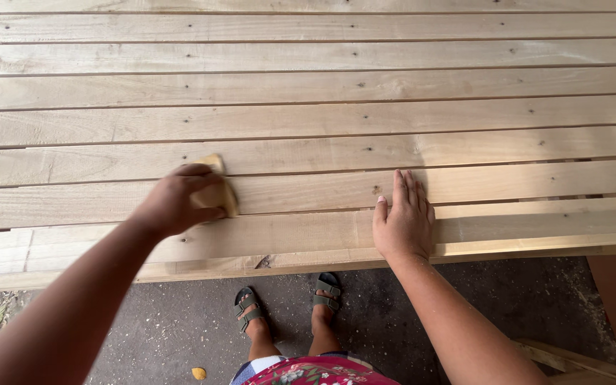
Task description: The person sands the slatted wooden surface of a large wood frame, rubbing a piece of sandpaper by hand back and forth across the boards. They work over different sections of the panel, steadying the frame with the other hand while sanding.
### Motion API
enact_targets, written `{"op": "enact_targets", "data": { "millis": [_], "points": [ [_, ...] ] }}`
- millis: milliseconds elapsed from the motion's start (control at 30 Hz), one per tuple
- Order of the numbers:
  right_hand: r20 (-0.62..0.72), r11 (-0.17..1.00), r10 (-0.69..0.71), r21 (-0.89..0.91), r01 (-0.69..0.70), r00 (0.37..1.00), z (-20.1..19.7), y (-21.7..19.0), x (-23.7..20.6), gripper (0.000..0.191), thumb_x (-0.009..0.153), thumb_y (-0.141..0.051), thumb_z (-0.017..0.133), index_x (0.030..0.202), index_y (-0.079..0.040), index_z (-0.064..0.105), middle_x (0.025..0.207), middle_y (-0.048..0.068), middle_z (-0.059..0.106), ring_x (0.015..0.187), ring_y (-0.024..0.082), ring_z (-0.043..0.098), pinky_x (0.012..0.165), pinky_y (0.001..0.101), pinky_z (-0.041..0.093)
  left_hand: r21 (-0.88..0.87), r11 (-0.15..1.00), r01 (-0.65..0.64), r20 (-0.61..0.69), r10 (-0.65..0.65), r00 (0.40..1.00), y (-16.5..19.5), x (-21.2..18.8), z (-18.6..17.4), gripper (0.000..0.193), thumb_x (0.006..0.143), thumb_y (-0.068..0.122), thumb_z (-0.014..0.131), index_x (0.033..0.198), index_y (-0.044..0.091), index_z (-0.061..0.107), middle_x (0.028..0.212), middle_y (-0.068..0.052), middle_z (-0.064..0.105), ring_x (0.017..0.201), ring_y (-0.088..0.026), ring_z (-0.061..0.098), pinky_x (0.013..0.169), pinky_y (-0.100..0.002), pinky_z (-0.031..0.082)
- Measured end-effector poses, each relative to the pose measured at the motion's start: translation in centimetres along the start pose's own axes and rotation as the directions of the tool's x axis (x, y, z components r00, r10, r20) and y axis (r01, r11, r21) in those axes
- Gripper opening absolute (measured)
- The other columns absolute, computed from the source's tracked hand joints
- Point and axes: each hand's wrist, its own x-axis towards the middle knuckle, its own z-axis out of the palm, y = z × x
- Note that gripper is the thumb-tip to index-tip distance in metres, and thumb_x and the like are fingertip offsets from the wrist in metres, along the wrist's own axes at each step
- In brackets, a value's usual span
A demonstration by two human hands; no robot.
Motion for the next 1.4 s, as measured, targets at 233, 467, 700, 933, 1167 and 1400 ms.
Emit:
{"op": "enact_targets", "data": {
  "millis": [233,467,700,933,1167,1400],
  "points": [
    [-0.012,1.0,0.004,-0.012,-0.004,1.0,-0.2,-0.1,-0.1,0.061,0.101,-0.032,0.046,0.157,-0.013,0.034,0.165,0.008,0.033,0.152,0.027,0.028,0.122,0.0461,0.02,-0.099,0.971,-0.218,0.025,0.222,0.975,14.5,7.1,4.6,0.07,0.071,0.032,0.091,0.133,0.012,0.065,0.141,-0.01,0.054,0.134,-0.03,0.046,0.114,-0.041,0.039],
    [-0.008,1.0,-0.012,0.018,0.012,1.0,-0.4,0.0,-0.4,0.062,0.1,-0.031,0.047,0.158,-0.012,0.034,0.164,0.009,0.034,0.152,0.027,0.027,0.123,0.0461,0.02,0.013,0.976,-0.218,0.069,0.216,0.974,19.0,9.9,6.6,0.073,0.074,0.042,0.09,0.134,0.009,0.063,0.143,-0.009,0.059,0.137,-0.027,0.05,0.117,-0.041,0.041],
    [-0.002,1.0,0.009,0.004,-0.009,1.0,-0.2,0.0,-0.2,0.064,0.1,-0.033,0.046,0.158,-0.013,0.031,0.166,0.008,0.031,0.153,0.027,0.026,0.123,0.0462,0.019,0.008,1.0,0.02,-0.192,-0.018,0.981,5.1,-0.1,1.3,0.068,0.06,0.043,0.094,0.121,0.02,0.074,0.138,-0.007,0.064,0.13,-0.031,0.056,0.107,-0.046,0.051],
    [0.01,1.0,0.007,-0.027,-0.007,1.0,-0.6,-0.5,-0.3,0.065,0.101,-0.039,0.041,0.159,-0.011,0.03,0.165,0.01,0.031,0.153,0.027,0.025,0.122,0.0461,0.018,0.113,0.974,0.195,-0.25,-0.162,0.955,-2.8,-4.9,0.0,0.07,0.065,0.043,0.089,0.13,0.024,0.072,0.14,-0.005,0.065,0.127,-0.027,0.062,0.105,-0.042,0.055],
    [0.008,1.0,-0.006,0.002,0.006,1.0,-0.7,-0.4,-0.3,0.065,0.105,-0.048,0.035,0.158,-0.009,0.032,0.164,0.012,0.033,0.153,0.029,0.025,0.123,0.0464,0.018,-0.075,0.969,-0.235,-0.281,0.205,0.937,10.0,4.0,6.3,0.072,0.065,0.04,0.093,0.124,0.006,0.071,0.127,-0.012,0.066,0.122,-0.033,0.058,0.105,-0.044,0.049],
    [-0.033,0.999,-0.032,-0.006,0.032,0.999,-0.1,0.1,-0.3,0.06,0.106,-0.042,0.035,0.156,-0.009,0.035,0.162,0.013,0.036,0.153,0.03,0.027,0.124,0.0468,0.019,-0.07,0.923,-0.378,-0.191,0.36,0.913,21.9,10.5,10.3,0.062,0.077,0.037,0.083,0.132,0.011,0.067,0.143,-0.005,0.061,0.138,-0.025,0.051,0.111,-0.038,0.046]
  ]
}}
